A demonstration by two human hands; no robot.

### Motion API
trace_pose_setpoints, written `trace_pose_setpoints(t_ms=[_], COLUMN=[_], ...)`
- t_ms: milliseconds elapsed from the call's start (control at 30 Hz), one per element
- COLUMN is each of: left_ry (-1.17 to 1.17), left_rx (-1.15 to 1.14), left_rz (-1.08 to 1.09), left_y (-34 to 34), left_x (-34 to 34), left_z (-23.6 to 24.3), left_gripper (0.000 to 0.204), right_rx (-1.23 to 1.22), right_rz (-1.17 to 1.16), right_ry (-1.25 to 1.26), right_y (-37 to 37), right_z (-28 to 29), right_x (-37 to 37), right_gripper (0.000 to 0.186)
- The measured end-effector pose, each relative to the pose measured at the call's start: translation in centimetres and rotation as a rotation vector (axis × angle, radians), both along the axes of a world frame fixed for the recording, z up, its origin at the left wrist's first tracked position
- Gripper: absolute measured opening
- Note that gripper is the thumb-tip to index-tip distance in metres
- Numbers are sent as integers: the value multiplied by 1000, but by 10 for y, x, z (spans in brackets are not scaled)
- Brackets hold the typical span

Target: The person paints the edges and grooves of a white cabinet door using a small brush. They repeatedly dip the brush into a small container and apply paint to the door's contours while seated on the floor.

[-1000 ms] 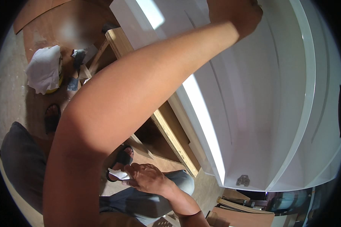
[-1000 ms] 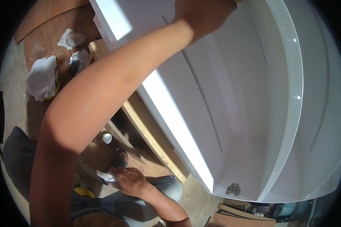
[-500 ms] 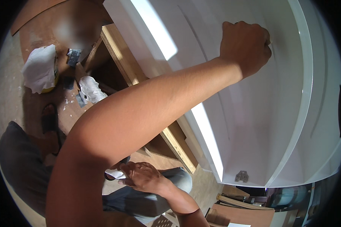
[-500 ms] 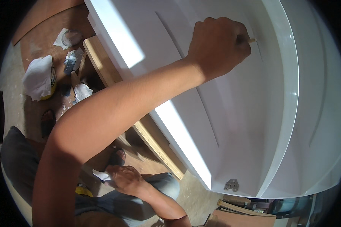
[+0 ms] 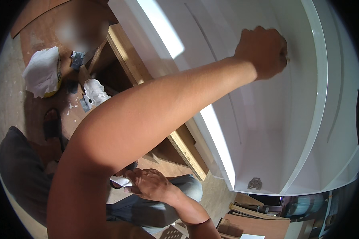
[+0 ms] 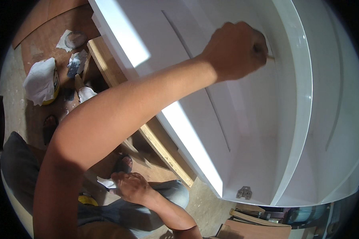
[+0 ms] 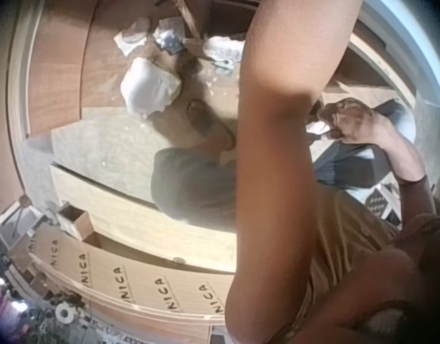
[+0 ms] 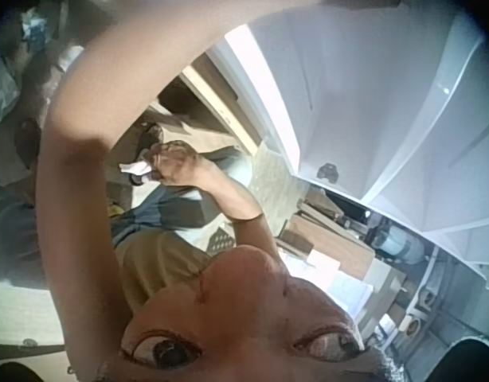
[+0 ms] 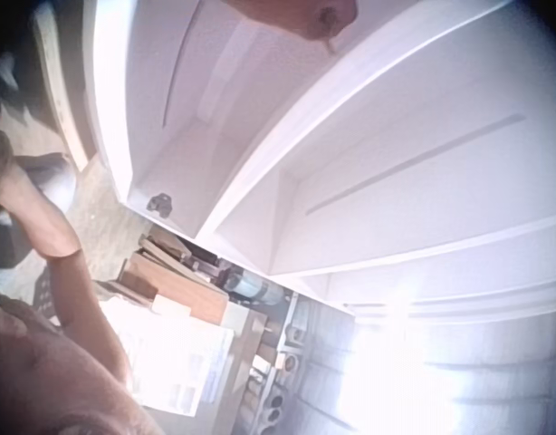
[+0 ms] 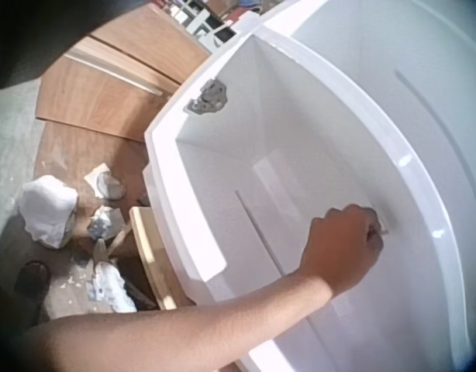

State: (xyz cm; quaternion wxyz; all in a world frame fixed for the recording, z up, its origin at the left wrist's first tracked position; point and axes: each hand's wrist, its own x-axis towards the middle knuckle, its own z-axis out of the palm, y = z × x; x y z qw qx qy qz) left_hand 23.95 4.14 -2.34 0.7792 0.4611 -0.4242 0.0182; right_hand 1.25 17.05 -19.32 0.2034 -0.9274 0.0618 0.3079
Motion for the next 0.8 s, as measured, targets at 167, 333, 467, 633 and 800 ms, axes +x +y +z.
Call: trace_pose_setpoints(t_ms=[167,333,467,633,800], left_ry=[210,336,442,288,153], left_rx=[-17,88,-55,-60,19], left_rz=[149,318,194,223,282], left_y=[-10,24,49,25,-6], left_x=[22,44,64,42,11], left_z=[8,19,11,5,6], left_gripper=[15,14,14,14,12], right_rx=[20,44,53,31,64], right_rz=[-36,-54,-57,-53,-17], right_ry=[34,80,67,114,-61], right_y=[0,1,1,0,0], right_z=[4,3,2,-2,-15], right_x=[-2,3,4,-1,-19], right_gripper=[36,33,33,34,38])
